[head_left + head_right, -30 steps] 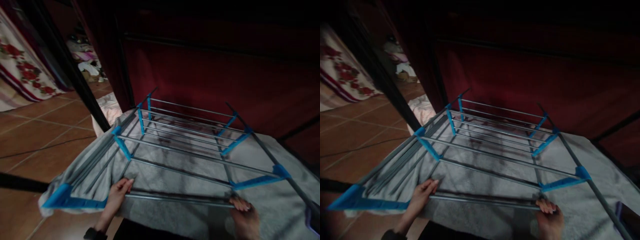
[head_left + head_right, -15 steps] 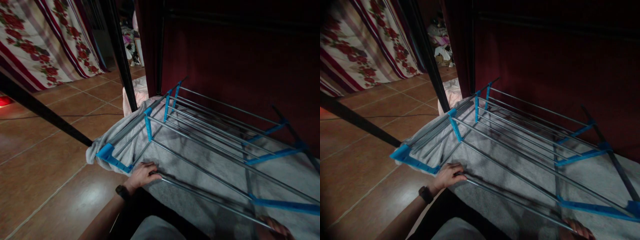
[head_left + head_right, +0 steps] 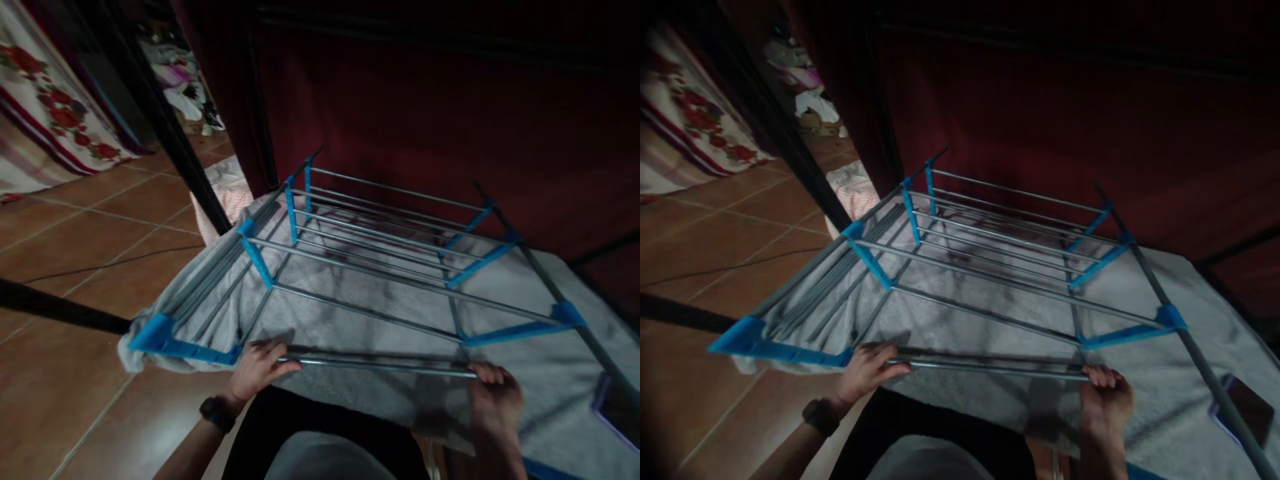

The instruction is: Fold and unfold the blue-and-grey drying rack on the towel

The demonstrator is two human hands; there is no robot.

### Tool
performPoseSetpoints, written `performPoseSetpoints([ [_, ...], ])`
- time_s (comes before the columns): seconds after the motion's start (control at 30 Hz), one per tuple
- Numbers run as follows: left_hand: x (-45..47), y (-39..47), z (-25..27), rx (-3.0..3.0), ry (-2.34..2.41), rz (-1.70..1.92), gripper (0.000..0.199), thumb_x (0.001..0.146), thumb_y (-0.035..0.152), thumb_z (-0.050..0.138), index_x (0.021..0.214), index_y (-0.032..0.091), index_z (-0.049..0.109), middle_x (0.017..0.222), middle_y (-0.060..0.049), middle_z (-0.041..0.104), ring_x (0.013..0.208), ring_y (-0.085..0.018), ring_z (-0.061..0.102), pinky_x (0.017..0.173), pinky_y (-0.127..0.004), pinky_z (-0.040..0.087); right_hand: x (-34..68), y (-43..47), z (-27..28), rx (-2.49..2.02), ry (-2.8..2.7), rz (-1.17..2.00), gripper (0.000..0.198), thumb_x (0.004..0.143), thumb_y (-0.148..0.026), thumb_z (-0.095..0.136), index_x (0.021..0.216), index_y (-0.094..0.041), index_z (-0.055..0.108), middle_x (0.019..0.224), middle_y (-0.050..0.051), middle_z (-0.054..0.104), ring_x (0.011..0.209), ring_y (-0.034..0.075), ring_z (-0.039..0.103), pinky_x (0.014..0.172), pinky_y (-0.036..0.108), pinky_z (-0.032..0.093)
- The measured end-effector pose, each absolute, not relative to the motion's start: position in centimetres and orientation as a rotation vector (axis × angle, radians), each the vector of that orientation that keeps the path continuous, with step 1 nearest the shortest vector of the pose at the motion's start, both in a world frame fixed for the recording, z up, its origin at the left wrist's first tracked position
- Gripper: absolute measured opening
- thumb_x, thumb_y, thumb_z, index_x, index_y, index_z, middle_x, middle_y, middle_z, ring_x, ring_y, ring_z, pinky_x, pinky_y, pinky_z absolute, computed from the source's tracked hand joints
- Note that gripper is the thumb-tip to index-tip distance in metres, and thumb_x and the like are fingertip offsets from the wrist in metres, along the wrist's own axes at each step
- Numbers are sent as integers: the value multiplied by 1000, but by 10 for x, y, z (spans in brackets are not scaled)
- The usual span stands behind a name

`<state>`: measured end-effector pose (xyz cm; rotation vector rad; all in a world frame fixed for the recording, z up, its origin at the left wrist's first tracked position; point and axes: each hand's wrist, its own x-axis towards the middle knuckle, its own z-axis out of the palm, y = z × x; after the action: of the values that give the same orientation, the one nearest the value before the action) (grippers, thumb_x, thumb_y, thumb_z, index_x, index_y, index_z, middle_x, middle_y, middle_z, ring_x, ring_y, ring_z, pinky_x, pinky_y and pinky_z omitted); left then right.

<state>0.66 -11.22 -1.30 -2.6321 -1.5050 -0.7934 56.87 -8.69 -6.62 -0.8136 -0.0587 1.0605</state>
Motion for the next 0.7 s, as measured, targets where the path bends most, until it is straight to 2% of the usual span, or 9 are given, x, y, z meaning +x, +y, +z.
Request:
performPoseSetpoints([
  [0.1,1,-110,-16,-2713,-1770,-792,52,94,68,55,71,22,61,59,4,63,53,-13,61,57,-27,37,550,-83,-54,-724,-34,1044,31,60,-9,57,69,-24,31,56,-11,34,43,7,36,45,19,42],
  [0.23,-6,-102,-22,-2781,-2304,-532,55,85,75,59,68,23,62,54,5,59,51,-15,58,54,-27,37,534,-77,-45,-744,-49,967,27,70,-16,61,68,-24,35,54,-12,34,41,6,35,43,18,37],
  [0.33,-9,-97,-25,-2788,-2487,-489,52,81,73,62,68,23,62,60,3,62,58,-17,60,56,-27,41,531,-77,-47,-779,-8,945,25,74,-26,63,68,-23,39,53,-11,37,40,7,36,43,20,36],
  [0.4,-9,-97,-22,-2849,-2495,-560,46,81,69,66,77,23,66,70,2,68,67,-18,65,62,-27,46,534,-79,-49,-794,49,939,20,74,-27,61,69,-23,42,53,-10,39,40,8,38,43,22,37],
  [0.5,-5,-100,-13,-2959,-2355,-497,36,86,61,66,86,26,72,78,1,72,69,-18,68,64,-27,49,542,-80,-52,-819,101,941,11,74,-22,58,72,-22,47,54,-9,42,41,8,40,44,22,38],
  [0.6,-2,-103,-6,-2982,-2070,-503,39,95,60,57,82,27,74,85,-1,74,73,-18,70,65,-27,52,547,-78,-54,-824,111,957,9,76,-18,54,72,-21,47,55,-9,45,41,8,42,45,23,39],
  [0.7,-7,-105,-11,-2869,-1812,-617,41,98,60,53,87,28,76,92,-3,76,83,-19,73,74,-28,56,543,-75,-56,-830,117,958,9,76,-15,53,73,-21,47,55,-8,48,43,9,46,47,22,43],
])
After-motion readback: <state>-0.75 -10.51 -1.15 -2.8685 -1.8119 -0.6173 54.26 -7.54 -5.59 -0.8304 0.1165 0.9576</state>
